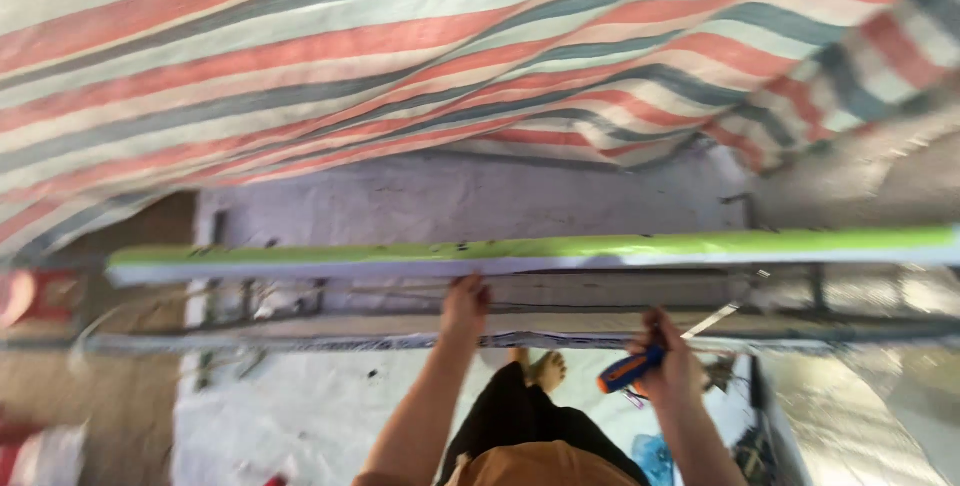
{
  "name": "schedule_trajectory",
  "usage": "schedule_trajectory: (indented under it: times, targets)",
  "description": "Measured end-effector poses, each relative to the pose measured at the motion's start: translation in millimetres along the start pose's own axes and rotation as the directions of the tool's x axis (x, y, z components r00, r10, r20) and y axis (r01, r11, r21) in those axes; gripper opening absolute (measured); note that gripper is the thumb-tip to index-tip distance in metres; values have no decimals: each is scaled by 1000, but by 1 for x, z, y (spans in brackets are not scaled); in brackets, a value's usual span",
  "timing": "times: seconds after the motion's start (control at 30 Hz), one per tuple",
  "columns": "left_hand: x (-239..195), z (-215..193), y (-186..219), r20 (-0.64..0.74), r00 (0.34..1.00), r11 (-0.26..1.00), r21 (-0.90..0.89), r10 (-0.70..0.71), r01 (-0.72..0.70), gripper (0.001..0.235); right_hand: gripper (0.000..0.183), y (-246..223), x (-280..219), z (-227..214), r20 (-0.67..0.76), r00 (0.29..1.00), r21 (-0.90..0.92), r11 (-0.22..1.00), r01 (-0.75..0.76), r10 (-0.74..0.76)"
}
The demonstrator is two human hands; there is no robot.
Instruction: Assembling a promotional banner by securing it to a metal frame with screws and trimming the excess material.
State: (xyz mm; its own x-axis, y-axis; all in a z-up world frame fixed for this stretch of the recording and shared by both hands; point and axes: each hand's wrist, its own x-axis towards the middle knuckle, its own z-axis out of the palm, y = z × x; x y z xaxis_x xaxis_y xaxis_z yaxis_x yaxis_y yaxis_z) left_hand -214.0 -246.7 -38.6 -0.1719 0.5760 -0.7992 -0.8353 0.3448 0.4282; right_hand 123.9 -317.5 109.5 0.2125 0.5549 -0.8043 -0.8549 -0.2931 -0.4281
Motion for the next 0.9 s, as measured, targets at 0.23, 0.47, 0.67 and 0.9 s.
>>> schedule_trajectory:
  times: [0.23,0.47,0.67,0.9]
  targets:
    - [-26,-11,61,-55,998,999,-18,-41,40,23,18,-16,-60,23,53,994,38,995,95,-97]
    - [-34,-21,59,17,987,975,158,-160,155,13,21,-24,-68,46,-52,992,178,976,124,-116]
    - [-137,45,89,70,959,897,377,-276,231,33,17,-27,-62,66,23,990,170,977,131,-137]
    - [-161,28,104,179,972,937,339,-155,87,20,19,-21,-34,46,316,945,-174,975,141,-80]
